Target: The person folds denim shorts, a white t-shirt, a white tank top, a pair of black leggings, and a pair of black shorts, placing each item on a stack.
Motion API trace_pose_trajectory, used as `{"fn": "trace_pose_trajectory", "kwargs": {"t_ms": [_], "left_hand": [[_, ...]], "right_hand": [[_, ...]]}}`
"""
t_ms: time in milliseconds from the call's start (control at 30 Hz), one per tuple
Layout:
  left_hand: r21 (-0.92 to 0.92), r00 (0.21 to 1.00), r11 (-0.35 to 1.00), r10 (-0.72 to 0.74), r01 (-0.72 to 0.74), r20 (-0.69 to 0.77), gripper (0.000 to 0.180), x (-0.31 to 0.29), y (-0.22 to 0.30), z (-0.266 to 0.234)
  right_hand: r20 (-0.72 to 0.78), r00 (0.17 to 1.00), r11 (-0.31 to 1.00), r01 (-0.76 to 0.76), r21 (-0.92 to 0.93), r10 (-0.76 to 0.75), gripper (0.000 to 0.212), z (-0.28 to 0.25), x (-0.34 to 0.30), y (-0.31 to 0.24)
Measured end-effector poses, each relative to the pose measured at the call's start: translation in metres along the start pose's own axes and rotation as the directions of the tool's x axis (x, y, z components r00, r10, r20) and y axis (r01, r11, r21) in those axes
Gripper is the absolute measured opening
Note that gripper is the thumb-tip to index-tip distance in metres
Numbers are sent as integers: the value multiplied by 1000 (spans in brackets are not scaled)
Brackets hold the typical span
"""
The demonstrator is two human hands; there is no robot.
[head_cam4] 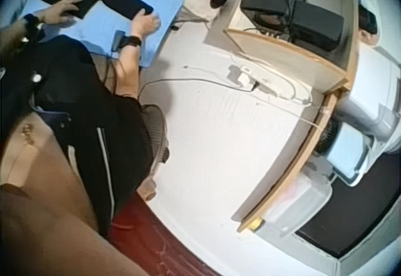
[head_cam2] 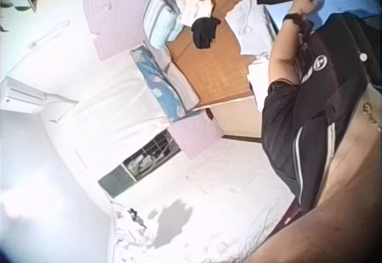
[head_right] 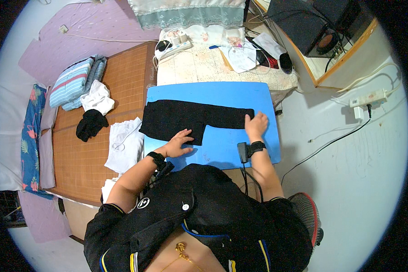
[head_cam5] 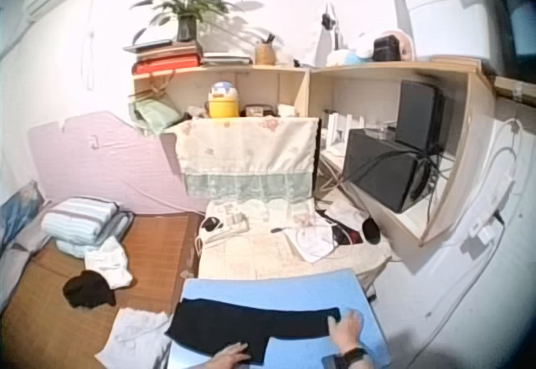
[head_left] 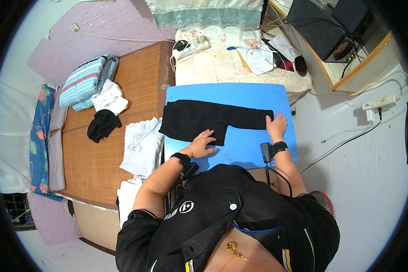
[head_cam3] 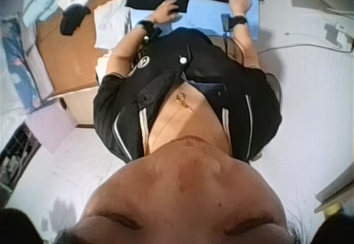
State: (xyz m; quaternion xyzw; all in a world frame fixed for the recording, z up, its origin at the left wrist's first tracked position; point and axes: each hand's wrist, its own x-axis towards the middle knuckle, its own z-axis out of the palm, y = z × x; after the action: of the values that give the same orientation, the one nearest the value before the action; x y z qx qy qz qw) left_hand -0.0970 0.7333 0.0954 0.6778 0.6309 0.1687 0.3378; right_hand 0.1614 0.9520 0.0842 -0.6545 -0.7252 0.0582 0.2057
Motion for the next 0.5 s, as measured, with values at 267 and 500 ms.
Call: {"fn": "trace_pose_trajectory", "kwargs": {"t_ms": [267, 500], "left_hand": [[37, 1000, 999, -5, 6, -31, 51, 3, -3, 6], [32, 997, 999, -3, 6, -80, 49, 0, -3, 9]], "right_hand": [[274, 962, 989, -62, 133, 24, 55, -7, 9, 3], [258, 966, 999, 38, -32, -29, 34, 0, 28, 11]]}}
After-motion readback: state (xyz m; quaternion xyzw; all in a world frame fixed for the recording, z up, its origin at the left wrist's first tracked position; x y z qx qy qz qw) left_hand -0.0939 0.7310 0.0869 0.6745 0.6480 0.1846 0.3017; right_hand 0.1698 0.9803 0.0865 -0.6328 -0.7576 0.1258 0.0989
